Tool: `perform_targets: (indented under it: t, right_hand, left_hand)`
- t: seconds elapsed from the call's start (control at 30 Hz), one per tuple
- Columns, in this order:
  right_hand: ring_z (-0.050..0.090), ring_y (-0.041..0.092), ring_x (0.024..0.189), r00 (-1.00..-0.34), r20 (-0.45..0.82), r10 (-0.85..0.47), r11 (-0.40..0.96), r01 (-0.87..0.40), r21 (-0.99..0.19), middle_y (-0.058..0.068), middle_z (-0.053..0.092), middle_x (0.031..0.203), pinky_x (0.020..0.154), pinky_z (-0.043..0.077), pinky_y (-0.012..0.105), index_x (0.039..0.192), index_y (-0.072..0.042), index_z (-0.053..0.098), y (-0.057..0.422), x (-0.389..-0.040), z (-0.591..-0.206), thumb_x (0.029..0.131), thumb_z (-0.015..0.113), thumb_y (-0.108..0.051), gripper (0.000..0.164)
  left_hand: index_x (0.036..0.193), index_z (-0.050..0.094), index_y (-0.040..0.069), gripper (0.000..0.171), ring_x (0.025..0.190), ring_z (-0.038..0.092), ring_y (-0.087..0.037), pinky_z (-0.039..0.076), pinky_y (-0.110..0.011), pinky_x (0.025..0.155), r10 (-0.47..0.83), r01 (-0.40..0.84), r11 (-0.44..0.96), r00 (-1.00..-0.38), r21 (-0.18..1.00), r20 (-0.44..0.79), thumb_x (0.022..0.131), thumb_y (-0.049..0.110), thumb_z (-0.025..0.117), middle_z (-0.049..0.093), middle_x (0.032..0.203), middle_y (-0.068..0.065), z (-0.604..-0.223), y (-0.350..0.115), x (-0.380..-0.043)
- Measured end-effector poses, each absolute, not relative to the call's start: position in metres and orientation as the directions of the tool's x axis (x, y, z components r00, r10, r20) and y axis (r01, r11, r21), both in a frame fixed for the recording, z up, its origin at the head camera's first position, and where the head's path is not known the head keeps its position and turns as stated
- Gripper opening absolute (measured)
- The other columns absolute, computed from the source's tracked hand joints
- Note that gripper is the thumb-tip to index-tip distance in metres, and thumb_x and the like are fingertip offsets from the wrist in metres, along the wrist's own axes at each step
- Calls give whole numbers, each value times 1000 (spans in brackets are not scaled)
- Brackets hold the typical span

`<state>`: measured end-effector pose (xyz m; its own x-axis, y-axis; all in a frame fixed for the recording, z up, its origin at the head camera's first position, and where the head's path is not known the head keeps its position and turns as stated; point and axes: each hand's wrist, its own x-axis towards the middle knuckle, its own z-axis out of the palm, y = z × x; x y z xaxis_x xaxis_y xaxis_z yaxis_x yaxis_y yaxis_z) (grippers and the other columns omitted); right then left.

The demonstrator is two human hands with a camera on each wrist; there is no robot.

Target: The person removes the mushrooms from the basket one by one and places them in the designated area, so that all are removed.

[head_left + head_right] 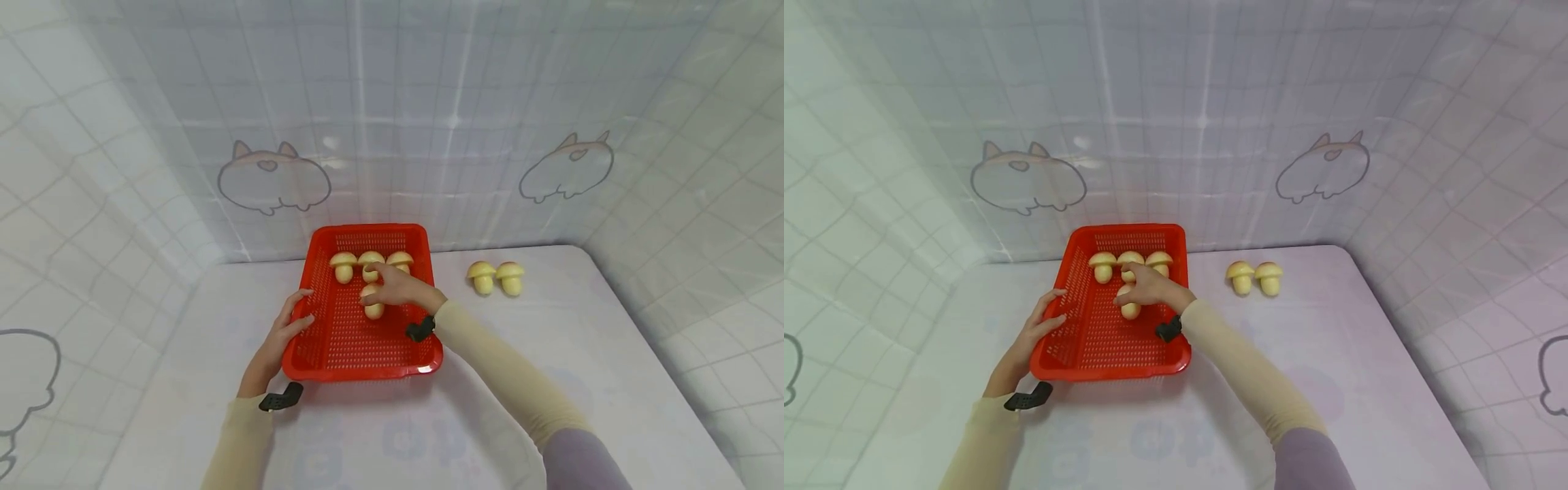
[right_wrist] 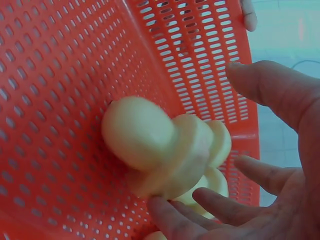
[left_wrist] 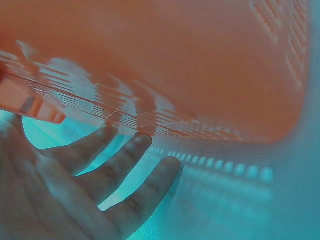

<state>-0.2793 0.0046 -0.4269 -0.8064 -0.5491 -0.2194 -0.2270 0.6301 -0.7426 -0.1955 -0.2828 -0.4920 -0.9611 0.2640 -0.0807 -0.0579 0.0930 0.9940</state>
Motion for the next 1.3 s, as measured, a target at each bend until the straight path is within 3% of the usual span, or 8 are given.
perform_targets:
  t: [0.4,1.0,1.3]
  right_hand:
    - [49,30,137,-778,-228,-586,602,-229,-765,19,45,157,116,40,46,155,-5,38,-7,-282,-440,91,78,-32,80]
    - [53,18,124,-754,-272,-598,651,-258,-714,6,50,153,111,45,41,157,-13,41,-29,-279,-439,93,77,-34,76]
    - [55,18,121,-733,-257,-630,629,-288,-722,6,52,152,110,46,40,155,-11,43,-39,-281,-445,93,77,-27,73]
  left_hand:
    - [156,26,23,53,126,44,-32,55,-34,93,257,-69,87,-962,994,-89,107,22,47,31,151,-15,-491,-284,-194]
    - [155,26,22,53,129,42,-36,55,-35,94,254,-65,80,-964,995,-84,107,25,47,30,153,-15,-489,-286,-192]
    - [155,27,23,53,127,43,-29,54,-31,93,254,-64,91,-963,994,-85,107,23,47,31,153,-14,-491,-287,-193]
